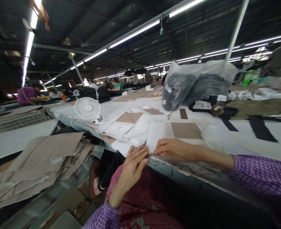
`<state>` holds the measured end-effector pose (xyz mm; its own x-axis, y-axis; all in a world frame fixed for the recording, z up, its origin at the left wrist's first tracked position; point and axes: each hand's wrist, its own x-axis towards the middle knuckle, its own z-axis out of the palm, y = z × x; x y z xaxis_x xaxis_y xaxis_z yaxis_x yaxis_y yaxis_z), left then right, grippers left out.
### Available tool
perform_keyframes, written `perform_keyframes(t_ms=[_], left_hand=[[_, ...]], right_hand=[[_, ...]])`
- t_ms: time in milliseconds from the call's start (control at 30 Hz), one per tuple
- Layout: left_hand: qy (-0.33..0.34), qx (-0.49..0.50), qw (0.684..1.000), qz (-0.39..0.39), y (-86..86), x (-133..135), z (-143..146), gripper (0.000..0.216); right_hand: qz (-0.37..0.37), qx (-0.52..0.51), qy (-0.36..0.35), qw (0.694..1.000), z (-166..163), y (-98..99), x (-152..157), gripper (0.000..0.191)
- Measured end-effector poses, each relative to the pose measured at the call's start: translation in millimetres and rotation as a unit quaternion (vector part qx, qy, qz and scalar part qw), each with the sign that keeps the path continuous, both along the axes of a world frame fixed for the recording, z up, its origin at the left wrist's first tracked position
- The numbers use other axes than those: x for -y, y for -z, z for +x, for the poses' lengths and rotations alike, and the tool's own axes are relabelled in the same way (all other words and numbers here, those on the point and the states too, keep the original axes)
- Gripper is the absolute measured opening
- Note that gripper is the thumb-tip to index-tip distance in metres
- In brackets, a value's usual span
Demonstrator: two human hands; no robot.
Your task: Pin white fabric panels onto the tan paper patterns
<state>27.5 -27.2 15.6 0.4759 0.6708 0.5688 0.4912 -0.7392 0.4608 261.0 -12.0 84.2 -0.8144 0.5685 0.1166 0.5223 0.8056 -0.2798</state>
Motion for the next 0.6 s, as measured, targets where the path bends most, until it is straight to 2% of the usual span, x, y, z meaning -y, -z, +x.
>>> perform_keyframes(t_ms=[67, 133, 167, 233, 333, 467, 533, 600], left_hand=[[-0.024, 0.1, 0.993, -0.052, -1.1, -1, -2, 0.034], [-0.05, 0.142, 0.988, -0.039, -1.9, 0, -2, 0.037], [-0.052, 0.116, 0.992, -0.009, -2.1, 2, -2, 0.038], [-0.035, 0.001, 0.997, 0.068, -2.3, 6, -1, 0.039], [-0.032, -0.133, 0.983, 0.124, -1.9, 9, 0, 0.037], [-0.008, -0.123, 0.985, 0.123, -8.1, 0, 4, 0.024], [0.007, -0.084, 0.988, 0.128, -19.2, -5, 8, 0.016], [-0.004, -0.035, 0.99, 0.134, -36.3, -8, 15, 0.016]], right_hand=[[-0.011, 0.008, 0.002, 1.0, -1, -1.8, 2, 0.032], [-0.021, 0.01, -0.001, 1.0, -2, -4.5, 3, 0.032], [-0.026, 0.008, -0.003, 1.0, -2, -5.4, 3, 0.032], [-0.032, 0.0, -0.009, 0.999, -2, -5.9, 1, 0.033], [-0.071, -0.019, -0.004, 0.997, 4, -8.2, -7, 0.032], [-0.162, -0.119, 0.082, 0.976, 19, -26.3, -12, 0.039], [-0.131, -0.11, 0.104, 0.98, 24, -39.7, -5, 0.04], [-0.052, -0.042, 0.104, 0.992, 26, -50.8, 9, 0.039]])
